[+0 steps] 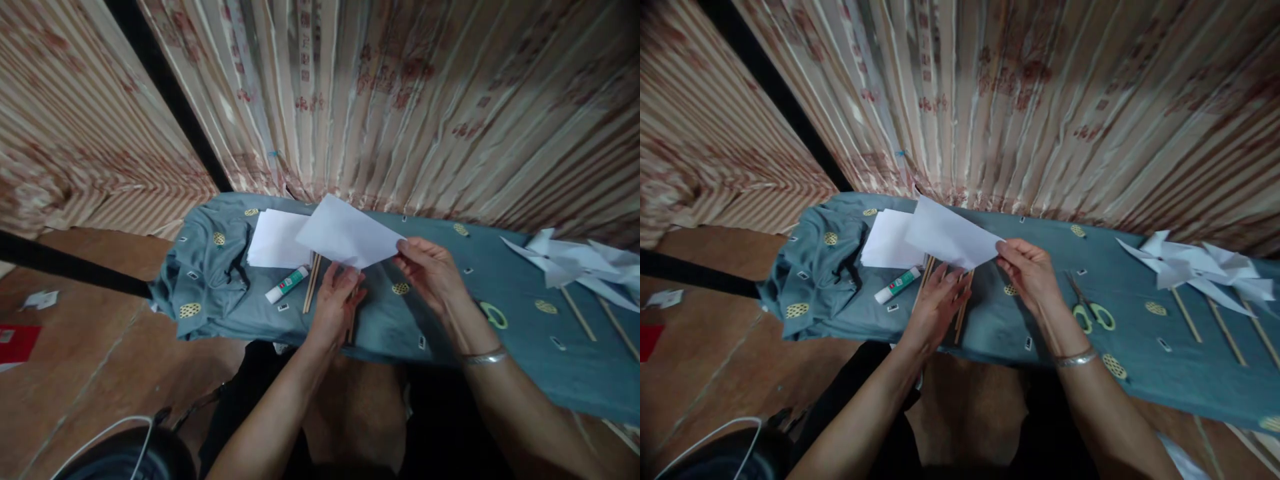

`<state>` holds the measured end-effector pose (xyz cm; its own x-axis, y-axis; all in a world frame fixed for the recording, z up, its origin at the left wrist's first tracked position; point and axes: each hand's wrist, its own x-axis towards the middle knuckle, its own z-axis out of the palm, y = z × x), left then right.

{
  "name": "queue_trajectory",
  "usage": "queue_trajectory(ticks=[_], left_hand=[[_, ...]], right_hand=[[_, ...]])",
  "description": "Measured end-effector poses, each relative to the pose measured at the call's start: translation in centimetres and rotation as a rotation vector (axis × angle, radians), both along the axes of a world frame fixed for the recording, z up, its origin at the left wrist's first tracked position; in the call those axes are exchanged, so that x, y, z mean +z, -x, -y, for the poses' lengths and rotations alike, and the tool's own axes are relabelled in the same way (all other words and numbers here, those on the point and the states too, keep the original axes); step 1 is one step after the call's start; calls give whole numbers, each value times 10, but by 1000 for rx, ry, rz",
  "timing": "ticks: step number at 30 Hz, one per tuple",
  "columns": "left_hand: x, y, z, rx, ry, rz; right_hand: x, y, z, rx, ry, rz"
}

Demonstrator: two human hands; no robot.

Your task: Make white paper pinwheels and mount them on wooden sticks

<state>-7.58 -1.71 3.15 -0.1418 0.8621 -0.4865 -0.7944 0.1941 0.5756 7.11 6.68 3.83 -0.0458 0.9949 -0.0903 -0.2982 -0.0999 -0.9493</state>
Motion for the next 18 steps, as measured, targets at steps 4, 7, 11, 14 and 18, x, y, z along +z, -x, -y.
queue_trajectory(ticks=[4,7,11,14,18], left_hand=[[1,-9,-1,-81,-13,44],[0,-14,-2,-189,-80,125],[-5,-21,-8,-236,-115,107],[-13,-26,-13,-236,-81,2],[-27,-30,-15,-220,6,-192]], right_hand=[[2,-36,28,-62,-36,66],[8,-53,52,20,-233,312],[14,-70,83,200,-505,744],[6,-79,98,321,-666,940],[-17,-93,104,432,-777,1091]])
